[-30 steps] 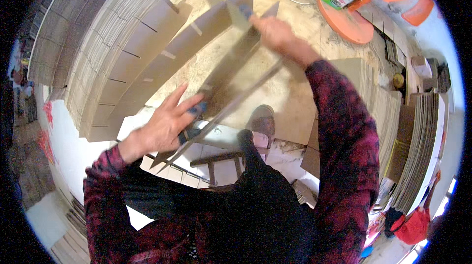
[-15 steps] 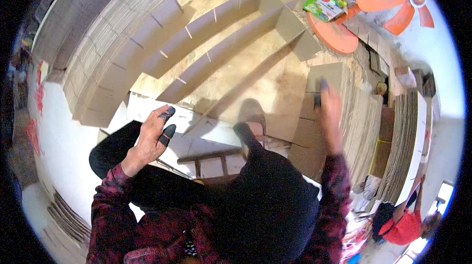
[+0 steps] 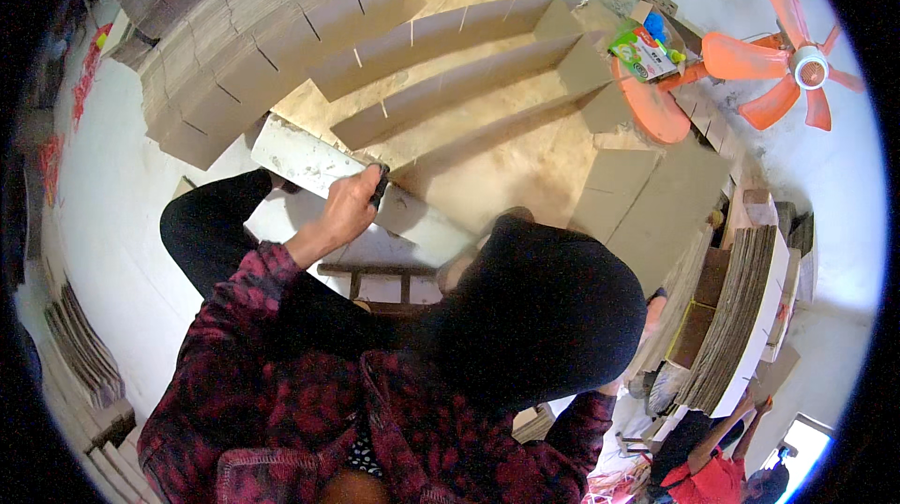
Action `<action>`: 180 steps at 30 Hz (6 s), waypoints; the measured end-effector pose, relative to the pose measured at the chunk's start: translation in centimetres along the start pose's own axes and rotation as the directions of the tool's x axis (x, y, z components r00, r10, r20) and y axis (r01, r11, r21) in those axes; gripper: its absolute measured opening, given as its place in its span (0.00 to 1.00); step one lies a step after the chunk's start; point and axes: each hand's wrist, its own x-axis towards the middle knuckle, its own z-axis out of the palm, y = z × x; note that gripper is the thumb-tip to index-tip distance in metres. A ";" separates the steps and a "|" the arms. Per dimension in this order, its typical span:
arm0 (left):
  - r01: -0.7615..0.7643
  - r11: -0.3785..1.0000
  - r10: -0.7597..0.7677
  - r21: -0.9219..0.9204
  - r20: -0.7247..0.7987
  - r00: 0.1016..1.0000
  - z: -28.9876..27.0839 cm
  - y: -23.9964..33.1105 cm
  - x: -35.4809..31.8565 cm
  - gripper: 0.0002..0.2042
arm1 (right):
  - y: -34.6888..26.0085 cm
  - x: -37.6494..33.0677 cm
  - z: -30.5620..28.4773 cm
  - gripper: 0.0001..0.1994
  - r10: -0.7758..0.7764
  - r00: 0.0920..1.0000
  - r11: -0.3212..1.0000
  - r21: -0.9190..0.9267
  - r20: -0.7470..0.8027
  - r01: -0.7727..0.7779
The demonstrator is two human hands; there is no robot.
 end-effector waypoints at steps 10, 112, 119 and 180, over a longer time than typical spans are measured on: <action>-0.049 0.996 0.054 0.077 -0.061 0.997 1.8 0.4 2.0 0.11 | -19.3 5.6 7.0 0.25 -0.718 0.657 0.684 0.408 0.230 0.605; -0.026 0.975 0.136 0.220 -0.503 0.853 -6.4 -7.9 11.7 0.21 | -24.5 7.1 13.5 0.09 -0.810 0.560 0.586 0.235 0.171 0.776; -0.136 0.991 0.137 0.006 -0.032 0.990 -0.5 5.4 8.2 0.22 | -5.5 2.0 4.0 0.36 -0.387 0.916 0.846 -0.352 0.111 0.400; -0.004 0.983 -0.021 0.182 0.135 0.991 -1.2 0.3 -2.5 0.04 | -30.7 6.6 10.6 0.24 -0.840 0.260 0.542 0.714 0.476 0.443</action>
